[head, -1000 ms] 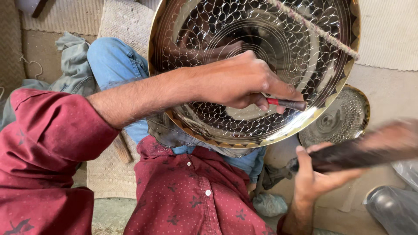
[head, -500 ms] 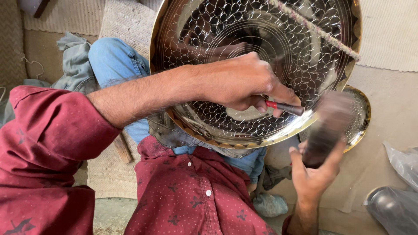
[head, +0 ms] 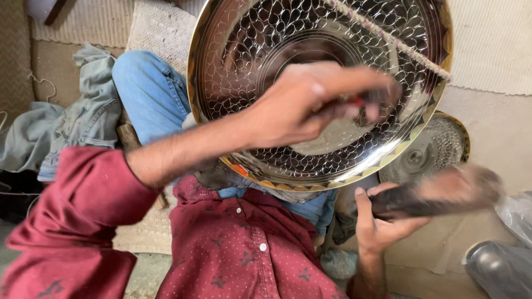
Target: The person sits on the floor with a large decorative brass tray on their lap and hammers a small punch against the tray's surface with a wooden mallet, working the patterned area in sections. They reposition the punch repeatedly and briefly turn the tray near the end before resuming hammering.
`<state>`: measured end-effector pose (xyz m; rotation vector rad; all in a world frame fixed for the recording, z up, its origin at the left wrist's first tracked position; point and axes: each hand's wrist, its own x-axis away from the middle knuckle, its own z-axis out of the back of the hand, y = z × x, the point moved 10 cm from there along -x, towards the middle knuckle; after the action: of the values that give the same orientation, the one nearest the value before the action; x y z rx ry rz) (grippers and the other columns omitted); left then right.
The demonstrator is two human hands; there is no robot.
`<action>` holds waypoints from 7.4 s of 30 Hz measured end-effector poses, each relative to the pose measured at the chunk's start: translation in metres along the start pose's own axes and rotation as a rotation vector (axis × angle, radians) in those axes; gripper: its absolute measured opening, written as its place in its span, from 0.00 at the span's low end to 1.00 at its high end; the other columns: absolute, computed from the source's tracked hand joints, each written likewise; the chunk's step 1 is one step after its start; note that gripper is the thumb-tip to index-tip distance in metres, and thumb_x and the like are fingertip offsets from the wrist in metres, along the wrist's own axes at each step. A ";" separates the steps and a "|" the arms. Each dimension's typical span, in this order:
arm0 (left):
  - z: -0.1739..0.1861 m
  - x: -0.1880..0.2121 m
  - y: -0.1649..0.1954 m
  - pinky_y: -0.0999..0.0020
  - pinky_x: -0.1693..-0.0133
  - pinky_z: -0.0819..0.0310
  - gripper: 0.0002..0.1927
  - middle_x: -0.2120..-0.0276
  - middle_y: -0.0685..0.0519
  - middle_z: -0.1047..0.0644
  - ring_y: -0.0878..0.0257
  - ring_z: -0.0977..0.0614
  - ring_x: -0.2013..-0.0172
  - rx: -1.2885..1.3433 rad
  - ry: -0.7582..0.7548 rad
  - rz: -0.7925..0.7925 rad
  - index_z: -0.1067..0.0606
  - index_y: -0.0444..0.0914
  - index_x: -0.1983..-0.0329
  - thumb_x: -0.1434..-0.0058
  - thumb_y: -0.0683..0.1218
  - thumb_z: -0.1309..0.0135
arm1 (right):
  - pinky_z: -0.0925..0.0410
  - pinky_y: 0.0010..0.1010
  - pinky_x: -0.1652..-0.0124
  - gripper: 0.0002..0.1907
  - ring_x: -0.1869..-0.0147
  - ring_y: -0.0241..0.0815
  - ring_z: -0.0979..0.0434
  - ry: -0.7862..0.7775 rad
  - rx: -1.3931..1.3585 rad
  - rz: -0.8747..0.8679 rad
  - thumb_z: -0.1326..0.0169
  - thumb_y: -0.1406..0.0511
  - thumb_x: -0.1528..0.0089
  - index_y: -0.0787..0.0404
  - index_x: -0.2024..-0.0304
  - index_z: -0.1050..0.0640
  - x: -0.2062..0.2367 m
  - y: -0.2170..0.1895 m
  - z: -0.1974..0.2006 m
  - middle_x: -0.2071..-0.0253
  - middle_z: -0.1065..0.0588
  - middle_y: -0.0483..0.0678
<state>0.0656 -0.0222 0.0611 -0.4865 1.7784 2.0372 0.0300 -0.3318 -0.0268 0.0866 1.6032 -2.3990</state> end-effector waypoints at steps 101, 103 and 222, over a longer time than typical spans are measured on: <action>0.033 0.021 0.006 0.74 0.59 0.15 0.21 0.51 0.53 0.21 0.75 0.19 0.62 0.085 0.381 0.387 0.29 0.36 0.35 0.28 0.30 0.41 | 0.28 0.37 0.69 0.46 0.71 0.43 0.29 -0.252 -1.145 -0.004 0.41 0.75 0.42 0.44 0.30 0.50 -0.007 -0.162 -0.038 0.64 0.31 0.49; 0.032 0.023 0.002 0.74 0.61 0.15 0.20 0.51 0.53 0.21 0.75 0.20 0.63 0.076 0.392 0.418 0.28 0.36 0.37 0.30 0.31 0.41 | 0.29 0.37 0.69 0.48 0.71 0.44 0.30 -0.239 -1.144 0.001 0.42 0.75 0.42 0.43 0.29 0.52 -0.009 -0.163 -0.039 0.64 0.32 0.50; -0.011 -0.003 -0.014 0.55 0.60 0.26 0.26 0.58 0.53 0.18 0.50 0.16 0.57 -0.275 0.127 0.135 0.35 0.45 0.34 0.31 0.40 0.38 | 0.27 0.30 0.54 0.46 0.56 0.40 0.23 -0.355 0.313 0.231 0.38 0.81 0.36 0.61 0.24 0.50 -0.138 -0.060 0.036 0.54 0.26 0.53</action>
<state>0.0754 -0.0316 0.0497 -0.6016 1.6457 2.4112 0.1520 -0.3187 0.0678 -0.0879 1.0006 -2.3036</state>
